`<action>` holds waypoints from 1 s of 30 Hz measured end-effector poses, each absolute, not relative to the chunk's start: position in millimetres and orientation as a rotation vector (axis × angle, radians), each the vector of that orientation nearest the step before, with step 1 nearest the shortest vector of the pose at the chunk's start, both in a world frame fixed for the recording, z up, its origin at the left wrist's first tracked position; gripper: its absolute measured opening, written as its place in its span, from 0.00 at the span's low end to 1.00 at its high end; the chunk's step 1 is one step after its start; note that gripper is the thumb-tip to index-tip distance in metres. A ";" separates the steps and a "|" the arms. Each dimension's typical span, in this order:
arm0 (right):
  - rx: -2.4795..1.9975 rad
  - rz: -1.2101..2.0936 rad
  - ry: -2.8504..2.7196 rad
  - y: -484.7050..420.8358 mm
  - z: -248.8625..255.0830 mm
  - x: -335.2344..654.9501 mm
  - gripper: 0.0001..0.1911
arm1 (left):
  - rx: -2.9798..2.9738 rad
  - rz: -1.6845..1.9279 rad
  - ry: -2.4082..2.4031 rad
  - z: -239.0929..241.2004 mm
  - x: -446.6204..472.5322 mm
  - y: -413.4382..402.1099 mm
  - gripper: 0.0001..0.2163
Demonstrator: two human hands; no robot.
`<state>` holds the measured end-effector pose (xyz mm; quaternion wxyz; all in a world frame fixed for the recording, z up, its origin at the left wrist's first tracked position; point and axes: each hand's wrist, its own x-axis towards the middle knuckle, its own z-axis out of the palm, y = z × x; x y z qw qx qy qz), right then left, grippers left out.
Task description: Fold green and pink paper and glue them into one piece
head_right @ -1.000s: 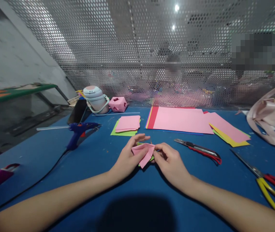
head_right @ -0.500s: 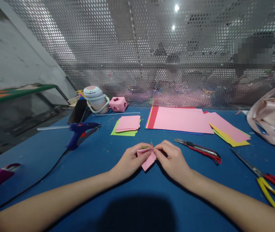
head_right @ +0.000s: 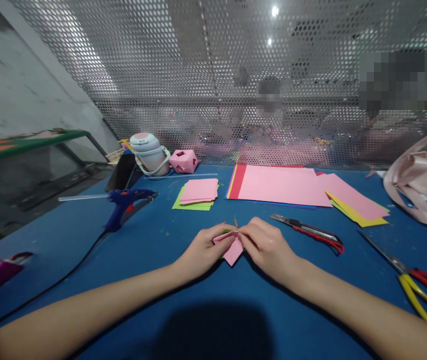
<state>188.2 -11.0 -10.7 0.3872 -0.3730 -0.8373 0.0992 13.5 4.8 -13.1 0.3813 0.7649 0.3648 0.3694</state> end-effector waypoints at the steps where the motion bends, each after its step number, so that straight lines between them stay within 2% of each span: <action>1: -0.945 0.249 -2.131 -11.2 -10.7 188.3 0.09 | 1.957 0.941 0.933 -13.4 13.4 4.6 0.09; 8: -0.998 0.282 -2.062 -13.1 -9.7 184.7 0.06 | 1.956 0.953 0.938 -16.9 12.1 5.9 0.09; 13: -1.296 0.532 -1.958 -16.4 -10.3 176.2 0.02 | 1.900 0.989 1.034 -17.3 11.0 6.1 0.08; 17: -1.298 0.553 -1.933 -16.5 -14.4 174.6 0.05 | 1.959 0.938 1.112 -19.5 11.6 5.3 0.06; 26: -1.181 0.509 -1.925 -15.7 -18.2 176.1 0.04 | 1.926 0.926 1.149 -20.3 12.8 5.9 0.05; 30: -1.153 0.522 -1.933 -16.5 -16.8 175.6 0.07 | 1.946 0.908 1.099 -19.1 12.6 5.2 0.05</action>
